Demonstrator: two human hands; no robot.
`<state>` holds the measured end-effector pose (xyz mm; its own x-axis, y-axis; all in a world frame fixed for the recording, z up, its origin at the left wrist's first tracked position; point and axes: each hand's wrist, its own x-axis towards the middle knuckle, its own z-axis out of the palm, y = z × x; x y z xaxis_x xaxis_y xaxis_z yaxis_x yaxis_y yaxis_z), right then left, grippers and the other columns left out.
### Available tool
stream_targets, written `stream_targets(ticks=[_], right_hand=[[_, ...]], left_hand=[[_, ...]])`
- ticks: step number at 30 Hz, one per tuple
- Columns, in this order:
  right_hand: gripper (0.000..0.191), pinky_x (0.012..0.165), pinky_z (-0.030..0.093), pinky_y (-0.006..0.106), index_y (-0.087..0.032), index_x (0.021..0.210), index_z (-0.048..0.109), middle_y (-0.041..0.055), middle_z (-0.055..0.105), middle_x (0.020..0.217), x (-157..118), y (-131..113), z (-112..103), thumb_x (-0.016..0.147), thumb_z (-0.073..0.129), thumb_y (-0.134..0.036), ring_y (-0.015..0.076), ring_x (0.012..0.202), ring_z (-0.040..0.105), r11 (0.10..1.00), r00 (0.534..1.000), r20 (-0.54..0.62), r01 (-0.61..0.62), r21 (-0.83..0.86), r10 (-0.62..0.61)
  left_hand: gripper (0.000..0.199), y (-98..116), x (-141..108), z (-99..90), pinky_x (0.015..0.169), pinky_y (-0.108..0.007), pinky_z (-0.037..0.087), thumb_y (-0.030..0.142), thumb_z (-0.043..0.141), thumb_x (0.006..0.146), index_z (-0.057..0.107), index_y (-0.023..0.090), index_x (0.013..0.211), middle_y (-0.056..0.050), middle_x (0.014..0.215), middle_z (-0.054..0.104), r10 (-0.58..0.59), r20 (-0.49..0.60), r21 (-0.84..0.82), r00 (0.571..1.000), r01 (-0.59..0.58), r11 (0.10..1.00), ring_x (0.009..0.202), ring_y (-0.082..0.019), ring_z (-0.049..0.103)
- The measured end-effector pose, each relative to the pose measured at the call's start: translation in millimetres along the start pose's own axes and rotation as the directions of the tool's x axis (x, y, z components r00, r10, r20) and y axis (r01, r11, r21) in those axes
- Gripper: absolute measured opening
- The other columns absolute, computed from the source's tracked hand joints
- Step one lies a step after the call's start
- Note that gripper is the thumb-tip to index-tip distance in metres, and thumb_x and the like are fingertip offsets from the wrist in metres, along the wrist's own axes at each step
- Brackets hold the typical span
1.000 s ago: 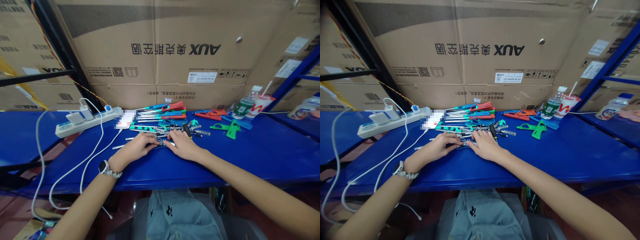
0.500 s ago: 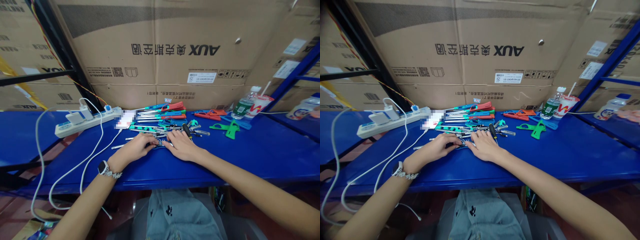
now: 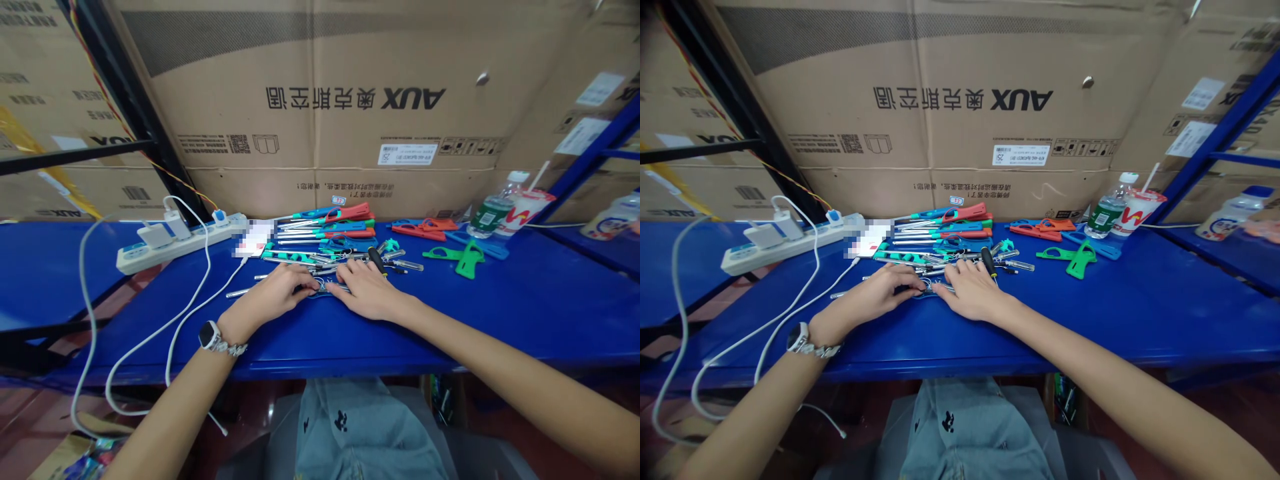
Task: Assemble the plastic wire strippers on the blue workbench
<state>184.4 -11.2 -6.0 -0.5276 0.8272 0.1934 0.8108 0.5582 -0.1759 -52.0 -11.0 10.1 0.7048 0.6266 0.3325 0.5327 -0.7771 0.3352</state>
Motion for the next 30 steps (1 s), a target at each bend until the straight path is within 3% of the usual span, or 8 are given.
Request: stream_targets(ticks=[11,15,22,30], right_hand=[[0.045,0.087,0.047,0.052,-0.022,0.094,0.058,0.0135,0.064,0.103,1.1,-0.1,-0.4,0.103,0.035,-0.060,0.0317,0.096,0.060,1.000,1.000,-0.003,-0.002,-0.011,0.002],[0.045,0.090,0.047,0.054,-0.021,0.102,0.059,0.0162,0.063,0.109,1.7,-0.4,-1.8,0.104,0.033,-0.057,0.0351,0.105,0.058,0.999,0.999,0.041,0.005,-0.051,-0.003],[0.044,0.091,0.046,0.057,-0.020,0.106,0.062,0.0171,0.063,0.109,2.6,0.8,-0.7,0.104,0.034,-0.055,0.0372,0.106,0.058,0.998,0.999,0.020,0.029,-0.047,-0.028],[0.041,0.096,0.045,0.054,-0.020,0.105,0.061,0.0168,0.063,0.113,0.8,-2.3,-3.3,0.105,0.034,-0.050,0.0350,0.109,0.058,0.998,0.999,0.037,0.012,-0.056,-0.010]], left_hand=[[0.025,-1.5,-1.1,1.3,0.082,-0.036,0.053,0.020,0.051,0.102,0.075,0.019,0.101,-0.007,0.095,0.071,0.012,0.018,-0.005,1.000,-0.012,1.000,0.088,-0.020,0.065],[0.022,-1.0,-0.7,2.4,0.084,-0.035,0.053,0.019,0.052,0.101,0.074,0.019,0.104,-0.007,0.097,0.070,0.010,0.021,0.008,1.000,-0.010,1.000,0.090,-0.020,0.064],[0.019,-5.6,0.7,8.2,0.086,-0.038,0.052,0.017,0.052,0.100,0.071,0.017,0.102,-0.009,0.100,0.067,-0.006,0.040,0.047,0.999,0.004,0.999,0.096,-0.023,0.061],[0.022,0.6,1.0,1.6,0.086,-0.034,0.052,0.017,0.049,0.102,0.071,0.016,0.103,-0.008,0.100,0.067,0.011,0.051,0.013,0.999,-0.011,1.000,0.095,-0.020,0.062]])
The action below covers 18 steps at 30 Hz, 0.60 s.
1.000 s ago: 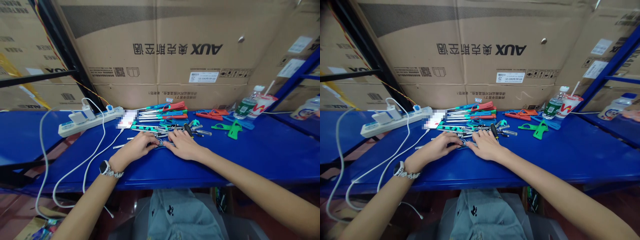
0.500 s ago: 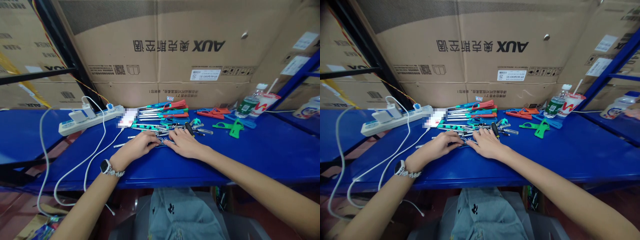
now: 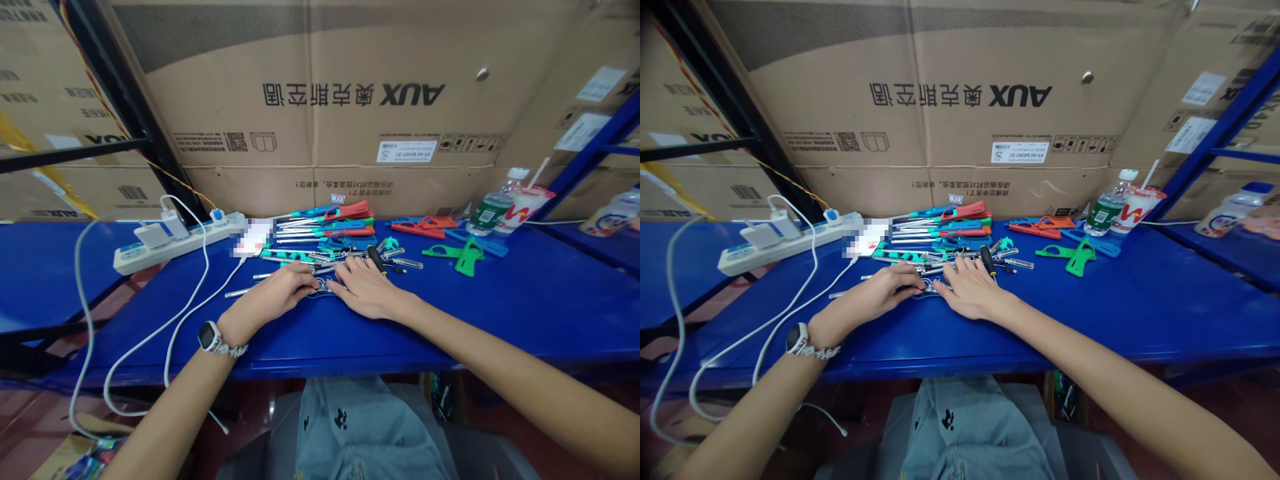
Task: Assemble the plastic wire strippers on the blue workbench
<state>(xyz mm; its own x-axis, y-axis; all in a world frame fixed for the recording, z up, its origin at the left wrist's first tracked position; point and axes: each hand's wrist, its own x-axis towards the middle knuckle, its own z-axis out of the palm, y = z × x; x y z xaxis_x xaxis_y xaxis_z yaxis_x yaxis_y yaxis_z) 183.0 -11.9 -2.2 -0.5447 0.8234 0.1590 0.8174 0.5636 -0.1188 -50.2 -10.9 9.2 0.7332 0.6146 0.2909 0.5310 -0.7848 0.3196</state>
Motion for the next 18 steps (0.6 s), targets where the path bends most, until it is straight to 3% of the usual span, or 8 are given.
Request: stream_targets(ticks=[11,18], right_hand=[[0.050,0.100,0.041,0.054,-0.017,0.117,0.060,0.0206,0.061,0.128,-0.8,-2.1,-1.4,0.106,0.027,-0.053,0.0367,0.119,0.055,0.998,0.999,0.033,0.003,-0.068,-0.001],[0.046,0.097,0.043,0.054,-0.017,0.112,0.059,0.0189,0.062,0.119,-2.1,-1.7,-1.2,0.106,0.029,-0.052,0.0357,0.112,0.057,1.000,1.000,0.015,-0.005,-0.027,0.005]], left_hand=[[0.021,1.4,0.5,-1.0,0.085,-0.035,0.052,0.015,0.051,0.100,0.072,0.018,0.100,-0.007,0.097,0.067,-0.002,0.015,0.006,1.000,0.002,1.000,0.093,-0.020,0.063],[0.013,-0.4,-0.1,0.2,0.083,-0.036,0.053,0.019,0.060,0.096,0.073,0.018,0.097,-0.007,0.096,0.068,-0.044,-0.035,-0.014,0.998,0.044,0.999,0.090,-0.020,0.064]])
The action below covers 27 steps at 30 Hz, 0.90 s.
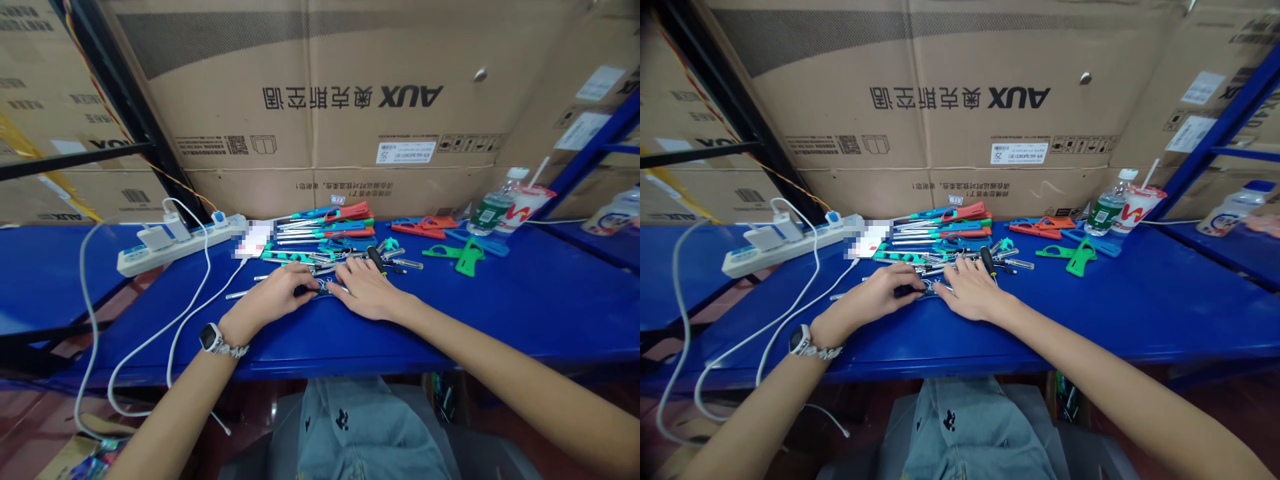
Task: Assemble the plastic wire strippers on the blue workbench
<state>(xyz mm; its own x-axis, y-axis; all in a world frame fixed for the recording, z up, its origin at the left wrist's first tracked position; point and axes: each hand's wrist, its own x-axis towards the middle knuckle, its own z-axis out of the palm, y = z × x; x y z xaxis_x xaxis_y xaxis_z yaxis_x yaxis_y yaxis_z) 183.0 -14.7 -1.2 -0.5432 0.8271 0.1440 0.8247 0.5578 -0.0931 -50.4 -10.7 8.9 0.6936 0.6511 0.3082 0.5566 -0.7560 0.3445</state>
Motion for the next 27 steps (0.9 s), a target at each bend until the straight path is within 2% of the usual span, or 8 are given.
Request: stream_targets(ticks=[8,12,16,27], right_hand=[[0.044,0.096,0.043,0.053,-0.019,0.105,0.059,0.0169,0.061,0.115,-0.1,1.2,0.2,0.105,0.032,-0.054,0.0338,0.108,0.057,0.999,1.000,-0.009,-0.002,0.043,0.002],[0.047,0.096,0.044,0.054,-0.018,0.106,0.058,0.0178,0.061,0.116,0.1,1.6,-0.2,0.105,0.031,-0.056,0.0350,0.110,0.056,1.000,1.000,-0.001,0.002,0.025,-0.002],[0.044,0.095,0.044,0.053,-0.018,0.107,0.059,0.0180,0.061,0.116,1.1,1.4,0.9,0.106,0.032,-0.052,0.0349,0.110,0.056,1.000,1.000,-0.006,0.011,-0.011,-0.012],[0.038,0.089,0.041,0.046,-0.017,0.105,0.055,0.0128,0.061,0.107,1.3,3.5,6.5,0.108,0.029,-0.045,0.0282,0.096,0.055,0.994,0.994,-0.038,0.107,-0.003,-0.107]], left_hand=[[0.021,-1.7,-1.1,-2.8,0.081,-0.031,0.052,0.016,0.052,0.099,0.072,0.018,0.096,-0.005,0.092,0.069,0.059,0.023,-0.023,0.998,-0.058,0.998,0.088,-0.018,0.064],[0.020,-3.4,-1.7,-1.2,0.080,-0.032,0.052,0.017,0.053,0.099,0.073,0.018,0.096,-0.006,0.092,0.068,0.033,0.045,0.001,0.998,-0.033,0.999,0.088,-0.018,0.064],[0.020,0.8,-0.1,-1.4,0.082,-0.034,0.052,0.015,0.054,0.099,0.074,0.017,0.098,-0.007,0.096,0.069,0.013,0.068,0.040,0.998,-0.016,0.999,0.090,-0.020,0.064],[0.022,3.7,3.7,4.1,0.080,-0.035,0.051,0.014,0.052,0.097,0.073,0.016,0.088,-0.008,0.088,0.068,0.047,0.028,0.106,0.998,-0.050,0.993,0.086,-0.021,0.061]])
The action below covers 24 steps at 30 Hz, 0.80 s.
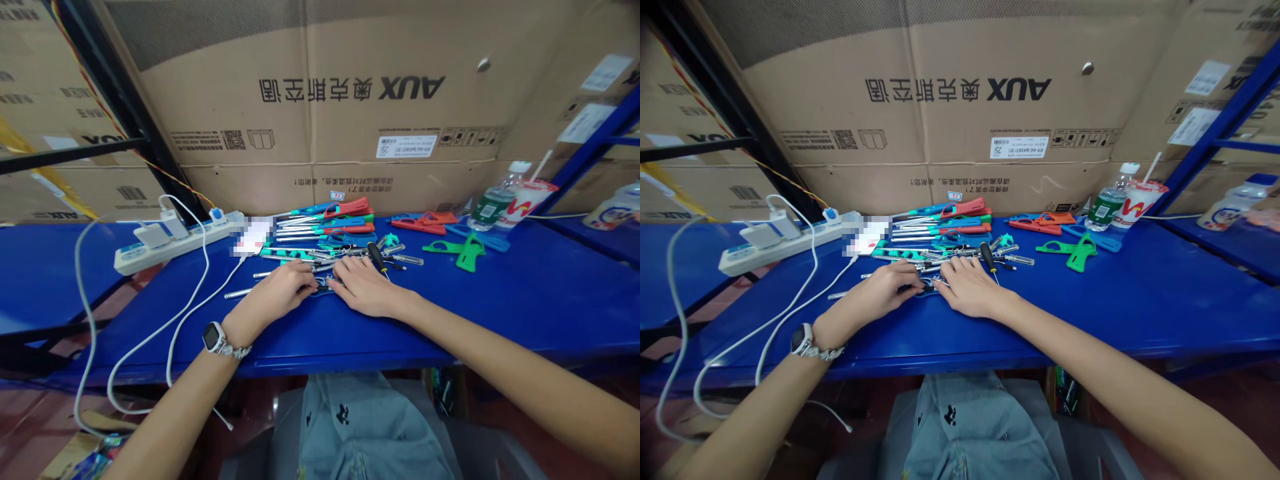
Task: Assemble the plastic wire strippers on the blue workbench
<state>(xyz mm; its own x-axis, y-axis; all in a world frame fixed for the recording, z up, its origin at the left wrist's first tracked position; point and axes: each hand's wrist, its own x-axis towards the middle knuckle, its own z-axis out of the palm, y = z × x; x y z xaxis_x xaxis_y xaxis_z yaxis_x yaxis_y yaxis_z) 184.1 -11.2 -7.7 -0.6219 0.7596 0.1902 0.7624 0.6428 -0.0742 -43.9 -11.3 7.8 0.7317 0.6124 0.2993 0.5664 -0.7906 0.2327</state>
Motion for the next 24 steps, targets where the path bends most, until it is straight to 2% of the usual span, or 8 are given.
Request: stream_targets(ticks=[6,13,24], right_hand=[[0.039,0.087,0.041,0.045,-0.018,0.103,0.055,0.0116,0.061,0.104,-0.7,1.8,1.3,0.108,0.026,-0.044,0.0279,0.095,0.054,0.999,0.999,-0.023,0.029,0.035,-0.028],[0.039,0.087,0.039,0.045,-0.019,0.105,0.055,0.0118,0.060,0.105,0.5,2.9,1.4,0.108,0.024,-0.042,0.0276,0.093,0.053,0.997,0.998,-0.016,0.060,0.037,-0.060],[0.044,0.089,0.040,0.046,-0.018,0.105,0.055,0.0120,0.061,0.108,1.6,2.7,2.1,0.109,0.021,-0.045,0.0273,0.096,0.053,0.997,0.998,-0.002,0.063,0.035,-0.062]], left_hand=[[0.026,4.4,1.0,-0.2,0.077,-0.036,0.051,0.014,0.049,0.095,0.072,0.016,0.084,-0.007,0.083,0.066,-0.030,-0.023,-0.003,0.999,0.030,1.000,0.082,-0.020,0.060],[0.026,4.5,2.6,-0.9,0.079,-0.036,0.051,0.010,0.049,0.094,0.072,0.017,0.083,-0.007,0.086,0.067,0.008,0.010,0.040,1.000,-0.009,0.999,0.086,-0.021,0.060],[0.026,7.2,6.5,-0.3,0.078,-0.036,0.050,0.008,0.051,0.092,0.071,0.016,0.078,-0.007,0.082,0.066,-0.021,0.036,0.089,0.999,0.017,0.996,0.085,-0.022,0.061]])
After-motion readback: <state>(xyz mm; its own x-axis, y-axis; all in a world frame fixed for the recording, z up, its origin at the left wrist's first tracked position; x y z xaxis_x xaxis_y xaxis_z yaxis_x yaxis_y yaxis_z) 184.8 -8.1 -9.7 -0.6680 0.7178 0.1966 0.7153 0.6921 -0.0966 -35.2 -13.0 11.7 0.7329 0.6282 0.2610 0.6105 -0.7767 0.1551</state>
